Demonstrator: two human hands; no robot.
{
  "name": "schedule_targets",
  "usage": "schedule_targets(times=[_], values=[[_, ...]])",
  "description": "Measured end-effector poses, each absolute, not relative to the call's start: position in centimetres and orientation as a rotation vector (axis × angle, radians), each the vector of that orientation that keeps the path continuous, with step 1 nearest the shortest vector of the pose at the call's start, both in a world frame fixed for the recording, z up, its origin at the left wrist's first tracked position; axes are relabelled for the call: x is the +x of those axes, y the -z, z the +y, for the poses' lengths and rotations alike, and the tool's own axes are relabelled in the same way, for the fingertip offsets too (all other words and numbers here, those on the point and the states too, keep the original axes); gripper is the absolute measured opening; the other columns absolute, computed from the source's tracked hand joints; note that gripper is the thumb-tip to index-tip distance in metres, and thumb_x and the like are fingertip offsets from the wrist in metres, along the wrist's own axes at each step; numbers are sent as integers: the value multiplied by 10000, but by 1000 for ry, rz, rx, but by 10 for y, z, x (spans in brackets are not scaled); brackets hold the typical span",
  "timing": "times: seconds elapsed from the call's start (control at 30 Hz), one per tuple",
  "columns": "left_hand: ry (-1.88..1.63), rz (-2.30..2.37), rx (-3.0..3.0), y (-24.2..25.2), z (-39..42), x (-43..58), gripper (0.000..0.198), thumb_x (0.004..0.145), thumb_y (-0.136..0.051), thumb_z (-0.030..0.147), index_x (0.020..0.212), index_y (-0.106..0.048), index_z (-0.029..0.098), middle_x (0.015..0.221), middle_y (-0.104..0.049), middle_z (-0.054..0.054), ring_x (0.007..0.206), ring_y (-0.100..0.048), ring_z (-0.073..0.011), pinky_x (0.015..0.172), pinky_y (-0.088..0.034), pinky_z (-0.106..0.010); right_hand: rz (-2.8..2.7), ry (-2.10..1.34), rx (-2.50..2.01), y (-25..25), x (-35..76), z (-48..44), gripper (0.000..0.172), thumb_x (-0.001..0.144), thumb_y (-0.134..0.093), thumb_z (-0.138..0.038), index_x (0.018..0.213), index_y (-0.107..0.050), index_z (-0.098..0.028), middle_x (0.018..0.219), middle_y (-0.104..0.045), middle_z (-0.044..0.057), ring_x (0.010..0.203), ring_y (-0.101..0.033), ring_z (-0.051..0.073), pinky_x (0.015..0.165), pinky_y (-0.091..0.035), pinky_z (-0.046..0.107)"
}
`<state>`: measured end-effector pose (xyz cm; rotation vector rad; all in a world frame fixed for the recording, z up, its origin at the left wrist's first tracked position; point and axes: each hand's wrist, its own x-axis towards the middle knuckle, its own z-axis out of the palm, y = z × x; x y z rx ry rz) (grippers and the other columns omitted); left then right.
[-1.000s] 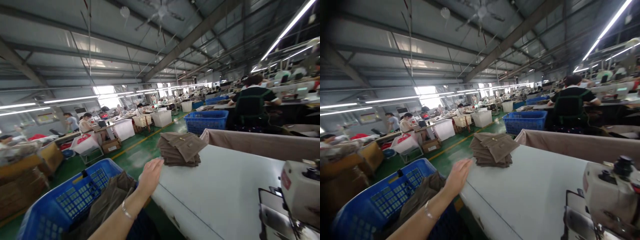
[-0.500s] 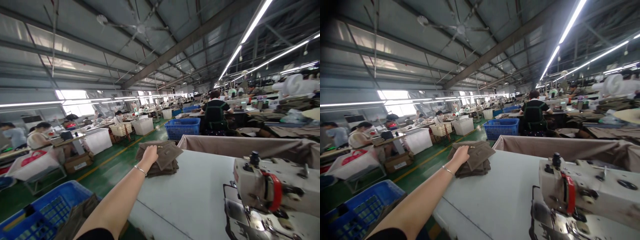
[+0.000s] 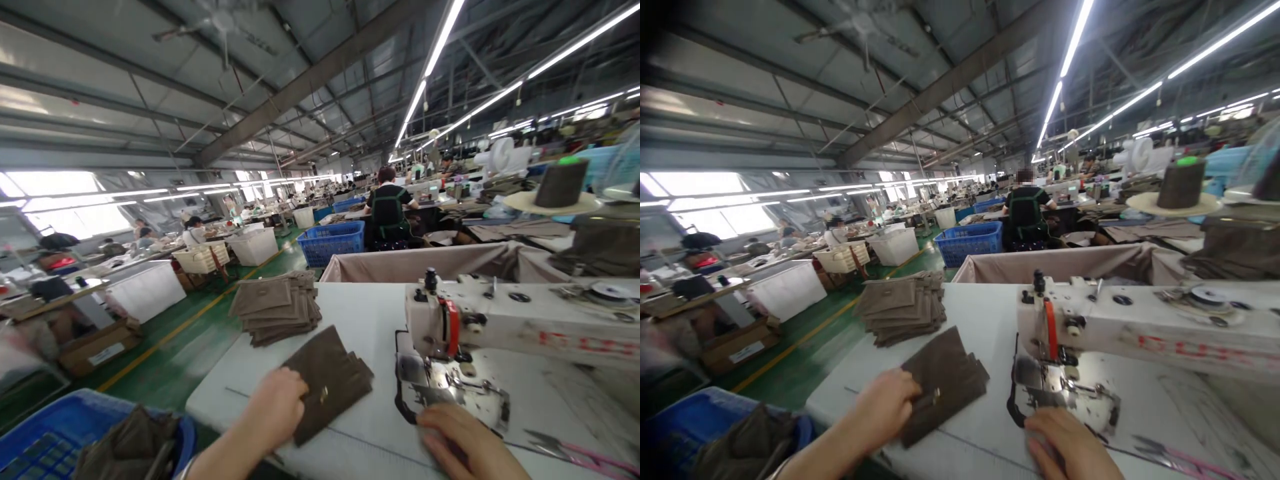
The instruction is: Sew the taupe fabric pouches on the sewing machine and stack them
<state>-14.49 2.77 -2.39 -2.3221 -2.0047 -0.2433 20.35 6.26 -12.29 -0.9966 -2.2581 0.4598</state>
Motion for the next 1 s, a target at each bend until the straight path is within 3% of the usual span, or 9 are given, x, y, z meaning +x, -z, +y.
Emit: schedule_targets(times=[0.07,0.2,0.3,0.4,0.47,0.63,0.8,0.9,1.0], values=[[267,-2025,-2413,49,14,-124,137,799,-634,279,882,-727,222,854,-650,-57,851,-613,-234,803,-475,-344,-2287,-509,-1031,114,198,58,220,917,-528,-343,1054,-687,-279,1092,-668,63,1023,-618,244,920,-498,389],[390,-2081,-2438,72,27,-96,495,711,-711,485,1104,-658,188,1053,-587,-95,1026,-539,-293,900,-425,-396,-2320,-502,-1077,107,193,49,215,899,-552,-338,1057,-684,-276,1136,-635,60,1049,-572,255,944,-450,436],[461,-2067,-2478,71,43,-82,402,657,-742,386,994,-645,189,1023,-563,-73,1026,-513,-285,908,-401,-384,-2315,-512,-1129,107,193,40,234,891,-560,-338,1084,-676,-273,1173,-622,63,1079,-548,268,965,-419,467],[516,-2042,-2547,65,46,-71,146,682,-641,202,809,-570,195,898,-550,-30,892,-533,-216,818,-410,-316,-2236,-596,-1159,106,192,31,270,886,-563,-336,1127,-661,-265,1229,-596,73,1149,-516,273,1006,-388,471],[545,-2040,-2594,62,44,-67,133,674,-570,127,765,-509,202,842,-535,-6,799,-525,-177,752,-406,-283,-2135,-665,-1168,101,188,27,331,879,-568,-321,1199,-622,-252,1293,-556,87,1216,-473,269,1046,-357,460],[592,-2101,-2659,63,42,-60,271,598,-607,151,839,-497,201,885,-525,-10,866,-507,-208,769,-397,-301,-2014,-805,-1126,83,175,25,265,838,-606,-254,1100,-643,-229,1232,-585,83,1196,-485,260,1043,-354,443],[674,-2190,-2752,55,34,-53,237,539,-530,77,734,-470,196,762,-495,18,738,-470,-169,666,-357,-274,-1983,-855,-1120,74,167,17,184,776,-633,-179,955,-634,-226,1162,-603,57,1141,-514,253,993,-386,406],[763,-2253,-2860,38,18,-48,196,595,-496,96,758,-455,196,714,-504,30,691,-482,-149,612,-353,-248,-1904,-879,-1141,64,169,8,252,773,-624,-156,1011,-581,-225,1117,-601,47,1075,-532,231,947,-406,378],[1028,-2370,-3084,19,2,-41,184,682,-515,164,853,-452,193,763,-567,12,723,-547,-155,615,-400,-230,-1880,-876,-1116,47,173,2,195,769,-630,-128,931,-575,-222,951,-601,17,937,-543,209,835,-432,343]])
